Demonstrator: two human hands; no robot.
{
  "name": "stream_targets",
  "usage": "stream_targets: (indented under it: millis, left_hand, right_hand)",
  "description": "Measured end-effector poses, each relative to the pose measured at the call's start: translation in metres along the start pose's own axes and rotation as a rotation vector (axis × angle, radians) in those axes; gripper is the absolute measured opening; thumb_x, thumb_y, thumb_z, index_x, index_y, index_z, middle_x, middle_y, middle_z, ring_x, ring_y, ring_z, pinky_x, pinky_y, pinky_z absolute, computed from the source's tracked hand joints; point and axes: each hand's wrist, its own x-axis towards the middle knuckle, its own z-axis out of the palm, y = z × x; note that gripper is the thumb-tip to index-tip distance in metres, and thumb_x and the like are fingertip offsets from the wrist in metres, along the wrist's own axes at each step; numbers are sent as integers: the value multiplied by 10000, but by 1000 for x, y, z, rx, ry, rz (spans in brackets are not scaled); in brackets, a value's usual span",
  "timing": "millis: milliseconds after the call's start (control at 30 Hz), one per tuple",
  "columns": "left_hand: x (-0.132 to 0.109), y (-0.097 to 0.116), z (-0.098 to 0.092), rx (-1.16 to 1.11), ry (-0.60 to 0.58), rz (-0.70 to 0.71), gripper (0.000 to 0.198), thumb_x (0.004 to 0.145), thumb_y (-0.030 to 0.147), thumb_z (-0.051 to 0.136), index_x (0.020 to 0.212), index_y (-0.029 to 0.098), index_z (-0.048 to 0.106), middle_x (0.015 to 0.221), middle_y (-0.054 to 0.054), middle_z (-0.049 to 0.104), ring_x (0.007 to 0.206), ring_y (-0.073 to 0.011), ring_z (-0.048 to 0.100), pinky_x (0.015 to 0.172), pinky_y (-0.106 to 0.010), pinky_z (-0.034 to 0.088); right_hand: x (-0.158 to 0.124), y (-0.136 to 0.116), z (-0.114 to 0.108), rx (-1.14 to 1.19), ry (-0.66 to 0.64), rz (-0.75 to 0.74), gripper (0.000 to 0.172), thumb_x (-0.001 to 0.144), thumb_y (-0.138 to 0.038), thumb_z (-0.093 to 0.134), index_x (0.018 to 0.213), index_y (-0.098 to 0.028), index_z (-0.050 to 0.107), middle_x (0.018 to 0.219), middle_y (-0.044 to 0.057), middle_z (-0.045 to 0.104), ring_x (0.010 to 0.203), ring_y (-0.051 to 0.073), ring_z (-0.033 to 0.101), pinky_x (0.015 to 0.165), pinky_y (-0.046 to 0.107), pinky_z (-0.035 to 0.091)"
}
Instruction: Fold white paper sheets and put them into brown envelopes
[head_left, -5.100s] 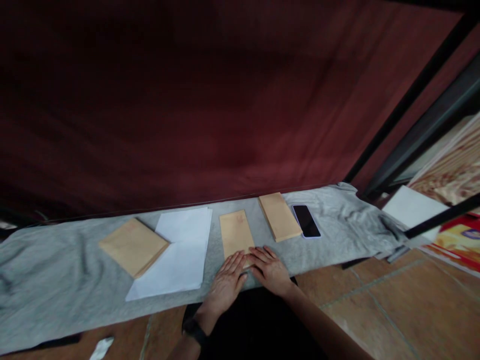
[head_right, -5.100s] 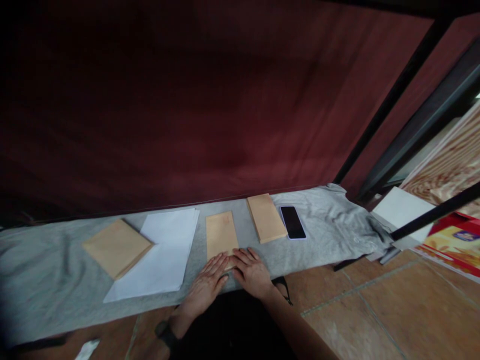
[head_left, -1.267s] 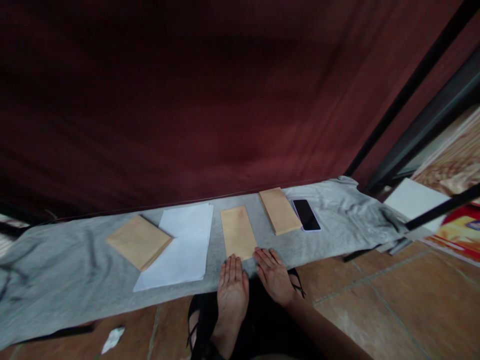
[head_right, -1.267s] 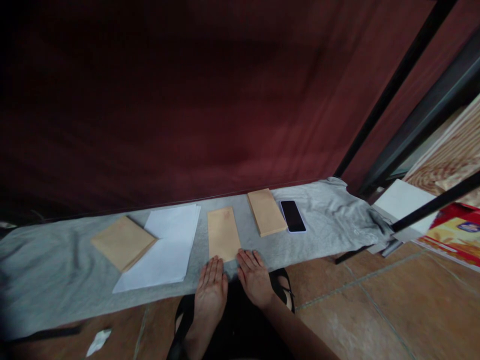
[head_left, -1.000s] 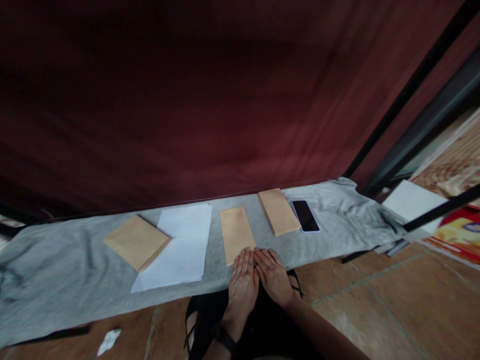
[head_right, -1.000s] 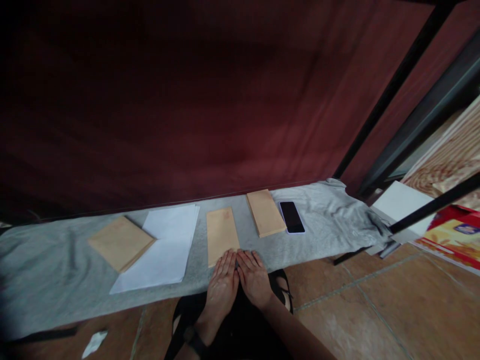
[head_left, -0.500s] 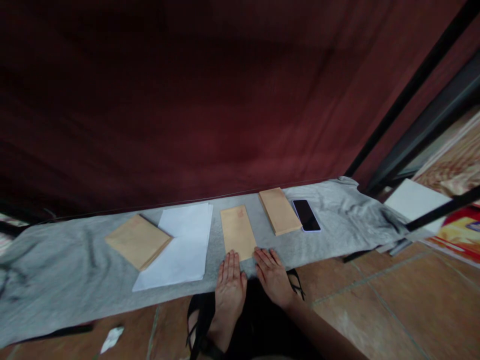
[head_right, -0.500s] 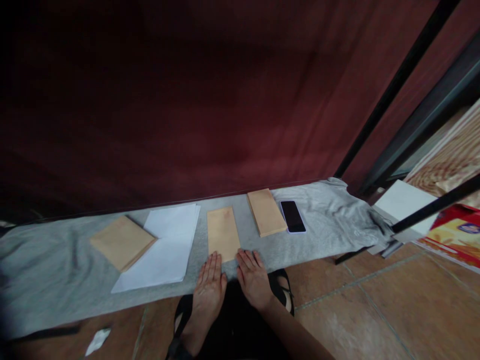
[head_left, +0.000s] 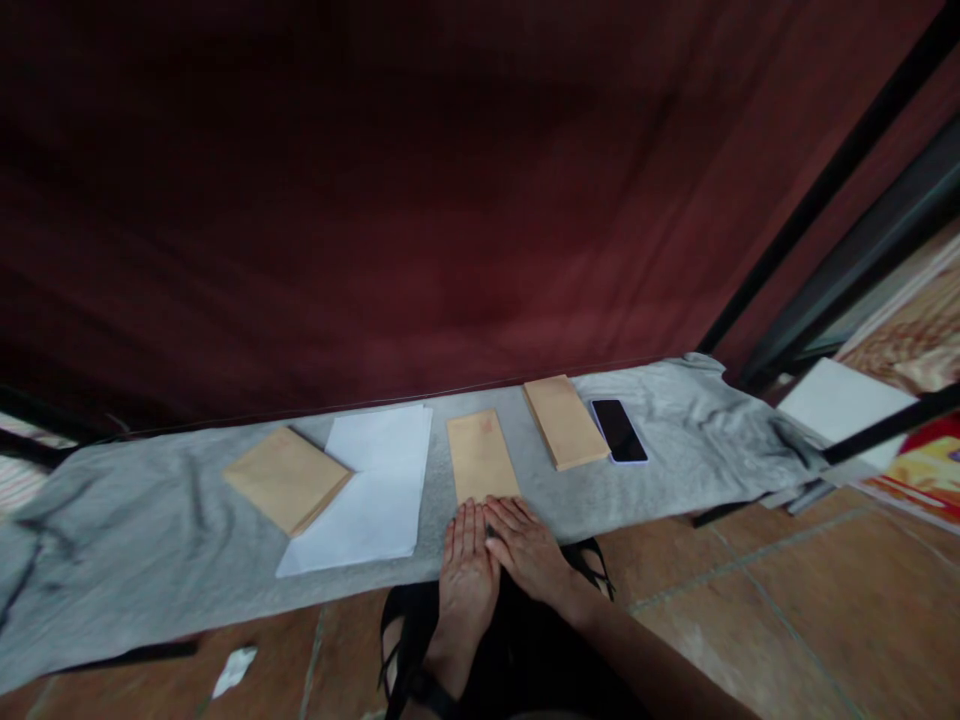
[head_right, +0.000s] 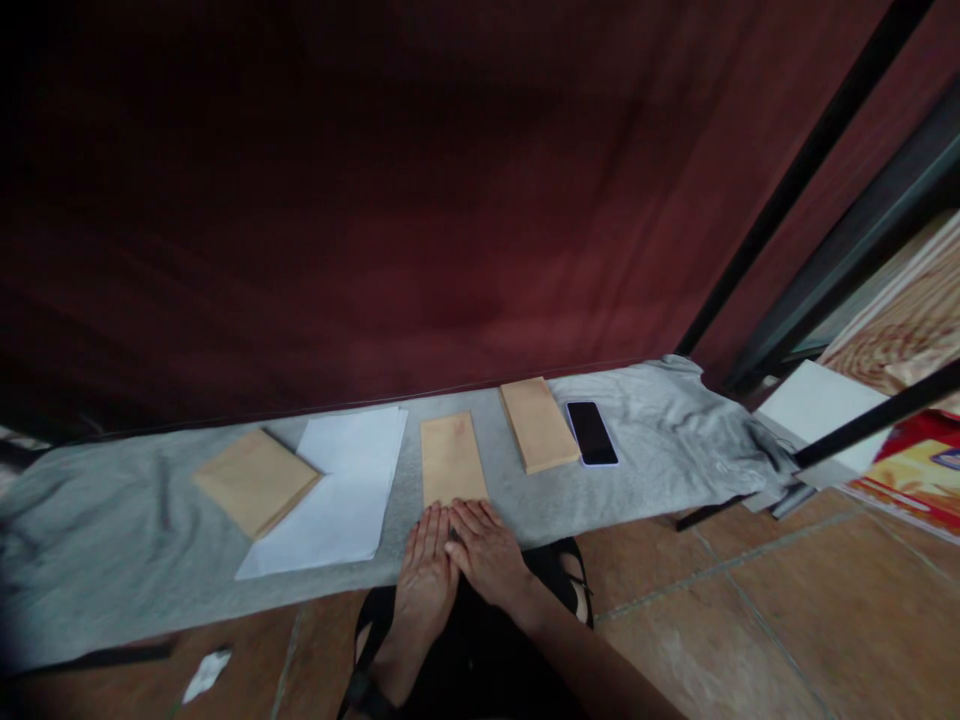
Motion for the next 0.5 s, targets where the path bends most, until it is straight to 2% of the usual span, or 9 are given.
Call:
stream_targets:
  millis: [267, 500]
  left_hand:
    - [1, 0, -1, -12, -16, -2, 598, 935, 139, 408, 1522, 61, 329, 1529, -207, 445, 1442, -298, 391, 1143, -498, 404]
    - [2, 3, -4, -10, -15, -29, 730, 929, 141, 439, 1582, 83, 116, 1563, -190, 398, 1451, -287, 377, 1170, -486, 364]
  right_hand:
    - [33, 26, 7, -54, -124, -14, 454, 1062, -406, 380, 1476, -244, 471, 1549, 17, 437, 1438, 188, 391, 1205, 407, 306]
    - [76, 42, 13, -103, -183, -61, 468, 1065, -393, 354, 1503, -246, 431, 1592, 30, 363, 1468, 231, 334, 1208, 440, 274]
